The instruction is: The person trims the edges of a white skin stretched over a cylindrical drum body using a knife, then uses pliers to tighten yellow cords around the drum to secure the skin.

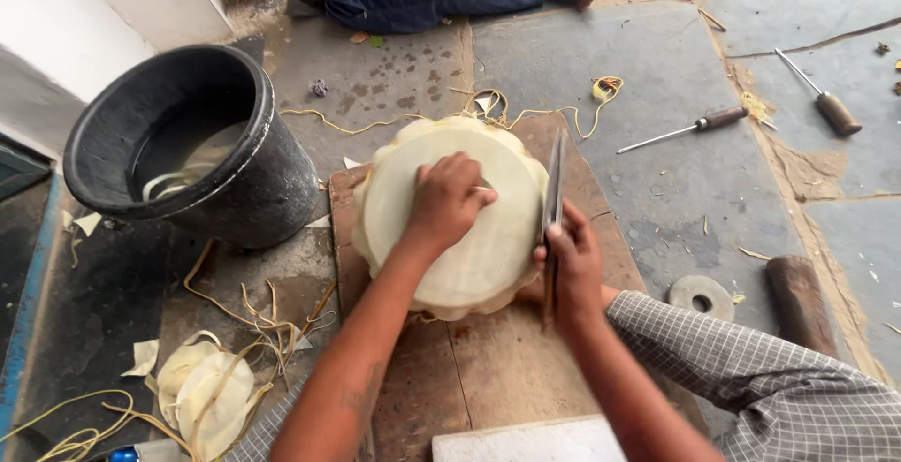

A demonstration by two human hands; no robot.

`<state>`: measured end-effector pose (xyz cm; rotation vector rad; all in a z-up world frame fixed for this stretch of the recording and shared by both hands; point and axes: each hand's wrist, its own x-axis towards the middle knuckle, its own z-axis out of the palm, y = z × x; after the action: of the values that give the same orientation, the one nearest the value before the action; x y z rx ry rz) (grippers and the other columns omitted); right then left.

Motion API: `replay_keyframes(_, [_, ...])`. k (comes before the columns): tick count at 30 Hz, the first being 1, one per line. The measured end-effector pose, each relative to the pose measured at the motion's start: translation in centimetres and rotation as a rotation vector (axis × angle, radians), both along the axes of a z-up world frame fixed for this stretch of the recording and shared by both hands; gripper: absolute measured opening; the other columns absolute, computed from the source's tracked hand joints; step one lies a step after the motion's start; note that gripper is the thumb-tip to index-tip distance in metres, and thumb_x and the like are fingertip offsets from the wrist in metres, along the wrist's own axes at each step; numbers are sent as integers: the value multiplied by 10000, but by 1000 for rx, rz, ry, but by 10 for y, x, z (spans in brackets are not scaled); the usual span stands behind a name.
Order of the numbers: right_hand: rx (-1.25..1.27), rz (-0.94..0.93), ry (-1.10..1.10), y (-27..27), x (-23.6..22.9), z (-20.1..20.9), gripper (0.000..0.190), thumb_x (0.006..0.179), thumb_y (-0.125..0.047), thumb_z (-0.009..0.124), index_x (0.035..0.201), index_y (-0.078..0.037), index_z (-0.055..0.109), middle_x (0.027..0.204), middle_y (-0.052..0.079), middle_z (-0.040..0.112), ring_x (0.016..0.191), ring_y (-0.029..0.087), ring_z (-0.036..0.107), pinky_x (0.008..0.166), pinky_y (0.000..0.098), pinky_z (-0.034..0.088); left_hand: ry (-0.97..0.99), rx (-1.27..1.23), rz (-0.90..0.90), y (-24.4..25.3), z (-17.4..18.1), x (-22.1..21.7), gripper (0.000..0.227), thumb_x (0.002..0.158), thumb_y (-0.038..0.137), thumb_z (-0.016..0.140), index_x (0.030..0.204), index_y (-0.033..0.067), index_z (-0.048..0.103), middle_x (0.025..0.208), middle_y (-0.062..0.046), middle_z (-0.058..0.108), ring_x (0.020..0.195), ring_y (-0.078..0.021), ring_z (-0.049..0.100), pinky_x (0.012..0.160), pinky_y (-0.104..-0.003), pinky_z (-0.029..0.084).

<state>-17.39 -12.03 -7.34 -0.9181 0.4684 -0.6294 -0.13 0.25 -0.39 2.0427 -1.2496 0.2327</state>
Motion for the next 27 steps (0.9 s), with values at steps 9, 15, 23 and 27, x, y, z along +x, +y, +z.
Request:
replay_keyframes(9, [-744, 311, 221, -53, 29, 67, 452, 962, -98, 665, 1407, -44, 608, 799, 17, 603, 685, 79, 603, 625, 248, 508, 29, -239, 305, 16, -34, -14, 296, 877, 311, 764, 844, 109, 550, 861, -25, 586, 872, -286, 597, 770, -447, 378])
replay_keyframes(15, [-1372, 173, 337, -51, 1, 98, 422, 908, -91, 707, 1328, -112, 670, 796, 62, 645, 629, 166, 637, 605, 316, 526, 27, -242, 329, 13, -43, -22, 339, 946, 396, 711, 829, 119, 555, 842, -12, 569, 862, -261, 594, 793, -438, 381])
replay_keyframes(23, [-1817, 247, 362, -40, 8, 113, 431, 929, -169, 684, 1357, -191, 642, 871, 67, 665, 678, 277, 663, 565, 409, 550, 7, -291, 295, 16, -30, -31, 269, 972, 371, 706, 895, 133, 606, 913, -9, 586, 905, -246, 594, 840, -421, 385])
replay_keyframes(27, [-1891, 318, 397, -38, 13, 113, 467, 905, -163, 683, 1365, -211, 619, 839, 60, 641, 667, 260, 660, 543, 403, 543, -1, -315, 300, 16, -28, -34, 161, 972, 306, 710, 953, 156, 655, 962, 7, 614, 939, -227, 605, 857, -406, 387])
